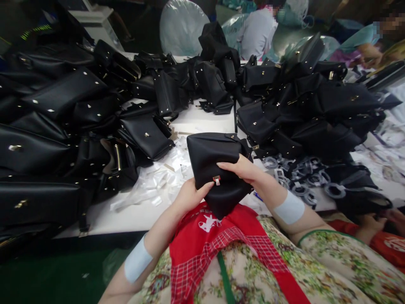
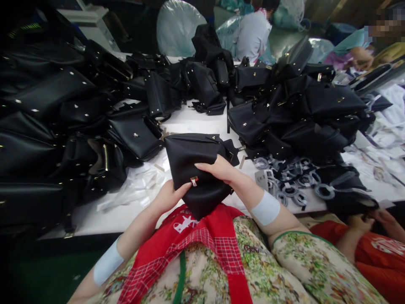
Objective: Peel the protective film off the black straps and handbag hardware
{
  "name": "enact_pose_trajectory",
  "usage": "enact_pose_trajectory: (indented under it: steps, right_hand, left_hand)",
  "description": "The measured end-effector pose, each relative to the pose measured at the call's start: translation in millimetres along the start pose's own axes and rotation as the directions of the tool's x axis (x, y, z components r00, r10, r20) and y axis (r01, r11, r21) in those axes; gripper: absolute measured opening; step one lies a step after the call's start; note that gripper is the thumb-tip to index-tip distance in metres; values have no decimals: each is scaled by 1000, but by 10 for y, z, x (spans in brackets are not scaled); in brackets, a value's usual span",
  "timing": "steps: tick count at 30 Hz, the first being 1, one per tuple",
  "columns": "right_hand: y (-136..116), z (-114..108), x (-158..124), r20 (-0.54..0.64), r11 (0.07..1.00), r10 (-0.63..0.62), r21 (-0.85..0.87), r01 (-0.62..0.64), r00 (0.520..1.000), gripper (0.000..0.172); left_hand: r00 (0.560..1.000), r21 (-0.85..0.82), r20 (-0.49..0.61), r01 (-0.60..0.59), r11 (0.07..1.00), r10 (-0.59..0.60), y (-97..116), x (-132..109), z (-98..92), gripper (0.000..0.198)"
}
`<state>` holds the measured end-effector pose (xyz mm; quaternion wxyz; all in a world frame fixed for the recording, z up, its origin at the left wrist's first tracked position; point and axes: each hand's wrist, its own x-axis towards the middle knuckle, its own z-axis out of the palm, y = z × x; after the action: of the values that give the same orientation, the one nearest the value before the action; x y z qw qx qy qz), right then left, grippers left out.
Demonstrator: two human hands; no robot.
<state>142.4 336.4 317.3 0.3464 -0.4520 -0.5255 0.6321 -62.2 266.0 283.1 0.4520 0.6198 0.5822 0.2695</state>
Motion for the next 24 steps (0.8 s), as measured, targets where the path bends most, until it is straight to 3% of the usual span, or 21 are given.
enact_pose_trajectory:
  steps: [2,4,5,7,9,11,14,17,21,22,24]
  right_hand:
    - [-39,17,-25,-54,998,-22,57,25,998,44]
    - [-88,43,-82,-78,995,8,96,-1,997,44]
    - [-108,58,-114,-88,994,27,108,-17,996,44]
    - [-133,89,-170,-99,994,40,104,-30,994,45]
    - [-142,111,-201,-111,998,-6,59,13,994,43]
    - [-148,117,-208,-123,998,-65,3,66,990,41]
    - [-169,102,-199,-142,996,-93,-12,92,985,42]
    - [-196,90,-203,-145,996,-68,52,76,987,48]
    - [-212,131,-233,-182,988,-2,151,30,983,45]
    - [-210,141,-237,-191,982,24,187,12,981,45]
    - [-200,128,-223,-198,961,80,277,-23,977,43]
  left_hand:
    - [965,200,-262,27,979,27,99,-28,-2,64]
    - [849,350,-478,-53,935,226,201,-86,-5,65]
    - [797,392,-499,-143,909,340,248,-117,-7,56]
    - [765,392,-408,-345,853,497,329,-167,-19,30]
    - [790,319,-297,-447,835,536,390,-184,-42,15]
    - [822,259,-241,-458,850,516,429,-169,-70,12]
    - [827,250,-235,-456,854,511,451,-127,-106,10]
    - [778,368,-230,-486,792,584,440,-105,-111,11]
    - [671,626,-161,-498,601,724,413,-114,-91,21]
    - [660,633,-185,-487,602,728,409,-113,-95,21]
    - [669,557,-324,-437,706,669,403,-93,-128,17]
